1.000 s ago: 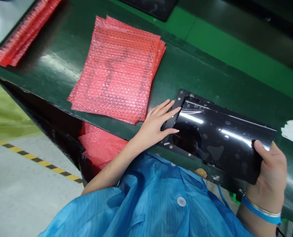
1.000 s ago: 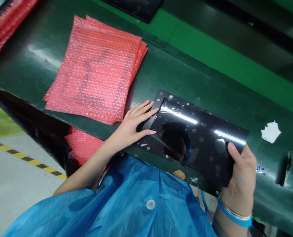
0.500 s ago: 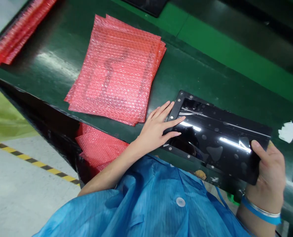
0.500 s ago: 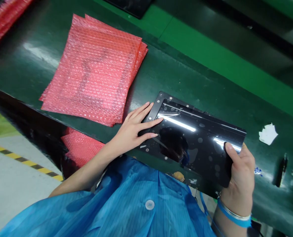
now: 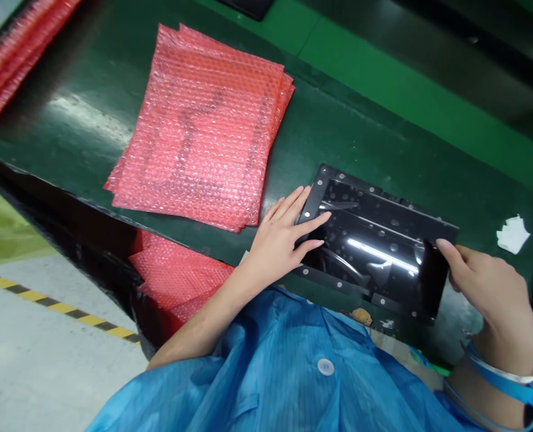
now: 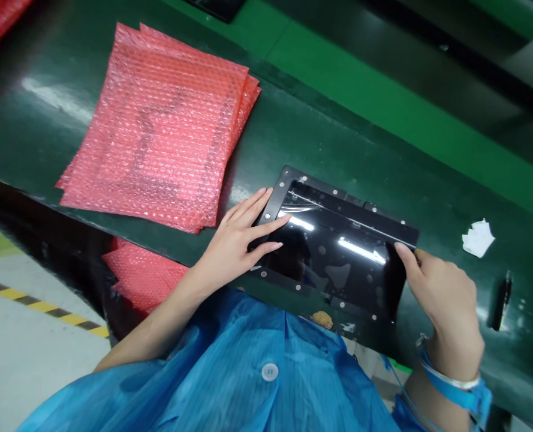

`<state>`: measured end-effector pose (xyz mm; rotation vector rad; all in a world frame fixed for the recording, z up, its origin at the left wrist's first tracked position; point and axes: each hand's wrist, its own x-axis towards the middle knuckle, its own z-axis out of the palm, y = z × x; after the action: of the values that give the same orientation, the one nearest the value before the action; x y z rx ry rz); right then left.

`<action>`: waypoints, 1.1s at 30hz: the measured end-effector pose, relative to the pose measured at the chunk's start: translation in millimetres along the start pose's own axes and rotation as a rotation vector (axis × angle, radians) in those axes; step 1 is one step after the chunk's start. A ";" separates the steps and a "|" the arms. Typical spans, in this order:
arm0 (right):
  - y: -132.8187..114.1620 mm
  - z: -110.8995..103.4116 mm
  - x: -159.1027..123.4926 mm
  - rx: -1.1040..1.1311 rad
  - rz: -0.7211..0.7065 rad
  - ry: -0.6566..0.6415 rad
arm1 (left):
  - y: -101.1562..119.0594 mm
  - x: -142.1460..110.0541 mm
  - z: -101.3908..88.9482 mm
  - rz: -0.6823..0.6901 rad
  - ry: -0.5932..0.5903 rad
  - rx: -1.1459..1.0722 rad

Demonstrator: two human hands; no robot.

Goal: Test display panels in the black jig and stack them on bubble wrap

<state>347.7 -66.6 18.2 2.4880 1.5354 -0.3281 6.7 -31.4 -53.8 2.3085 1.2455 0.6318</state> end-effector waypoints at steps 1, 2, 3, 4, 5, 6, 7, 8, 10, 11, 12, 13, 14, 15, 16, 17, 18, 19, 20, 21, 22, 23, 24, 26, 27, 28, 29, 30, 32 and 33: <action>0.3 -3.5 4.2 -0.049 0.007 -0.027 | 1.5 -0.2 -1.9 -0.012 -0.011 0.017; 0.3 -6.4 7.9 -0.046 0.030 -0.039 | 4.0 -0.1 -3.8 -0.024 -0.021 0.038; 0.3 -8.4 11.2 0.009 0.052 -0.034 | 7.8 0.2 -5.4 -0.037 -0.020 0.066; 0.7 -9.2 14.5 0.099 0.056 -0.004 | 13.2 1.1 -6.0 -0.051 -0.005 0.097; 1.8 -8.7 18.0 0.204 0.054 0.031 | 20.6 2.7 -4.9 -0.058 0.019 0.125; 3.6 -7.1 21.9 0.310 0.050 0.057 | 29.9 5.0 -1.7 -0.036 0.044 0.140; 5.8 -4.4 26.4 0.406 0.041 0.071 | 41.1 7.9 3.9 0.020 0.053 0.139; 8.3 -1.2 31.5 0.482 0.027 0.067 | 53.8 11.2 11.7 0.106 0.035 0.121; 12.9 5.7 42.9 0.567 -0.006 0.040 | 81.2 18.2 32.4 0.319 -0.072 0.063; 14.5 8.5 48.6 0.593 -0.022 0.031 | 94.4 21.4 43.9 0.410 -0.138 0.043; 15.6 10.7 53.9 0.609 -0.037 0.030 | 106.2 24.1 55.1 0.473 -0.193 0.039; 15.9 12.2 58.5 0.617 -0.045 0.038 | 116.1 26.3 65.4 0.507 -0.234 0.053; 15.6 12.9 62.2 0.610 -0.050 0.049 | 123.7 28.1 74.2 0.528 -0.259 0.081; 14.7 13.0 64.9 0.589 -0.054 0.060 | 129.0 29.5 81.3 0.541 -0.273 0.117; 13.5 12.7 66.7 0.556 -0.055 0.064 | 132.2 30.4 86.6 0.550 -0.277 0.158; 12.0 12.1 67.7 0.516 -0.053 0.061 | 133.8 31.1 90.2 0.558 -0.277 0.200; 10.4 11.4 68.2 0.476 -0.050 0.056 | 134.5 31.5 92.4 0.568 -0.275 0.240; 8.9 10.7 68.2 0.441 -0.048 0.053 | 134.6 31.6 93.3 0.575 -0.273 0.275; 7.6 10.1 68.1 0.416 -0.047 0.054 | 134.6 31.7 93.4 0.583 -0.270 0.303; 6.5 9.6 68.0 0.403 -0.046 0.055 | 134.8 31.7 92.8 0.588 -0.269 0.323; 5.7 9.1 67.8 0.396 -0.049 0.055 | 135.1 31.9 91.7 0.589 -0.267 0.333; 5.1 8.7 67.6 0.394 -0.054 0.050 | 135.3 32.5 90.0 0.587 -0.268 0.333; 4.8 8.5 67.3 0.396 -0.059 0.040 | 135.2 33.9 87.7 0.583 -0.275 0.325; 5.0 8.9 65.9 0.410 -0.063 0.030 | 133.1 40.3 81.3 0.594 -0.303 0.268; 5.3 9.6 64.8 0.426 -0.061 0.040 | 130.8 45.8 77.1 0.607 -0.318 0.220; 5.7 10.8 63.5 0.451 -0.058 0.059 | 127.7 52.8 72.5 0.606 -0.323 0.170; 6.1 12.3 62.0 0.484 -0.052 0.082 | 123.9 61.0 67.6 0.576 -0.310 0.131; 6.4 14.2 60.5 0.520 -0.044 0.106 | 119.7 70.0 62.8 0.515 -0.275 0.108; 6.8 18.1 58.0 0.583 -0.022 0.156 | 111.0 88.3 55.0 0.342 -0.177 0.111; 6.8 19.8 57.2 0.602 -0.009 0.180 | 107.1 96.5 52.5 0.270 -0.128 0.121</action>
<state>377.1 -26.5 -17.0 3.0313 1.7140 -0.6703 154.1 -10.9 -16.6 2.5989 0.9462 0.4976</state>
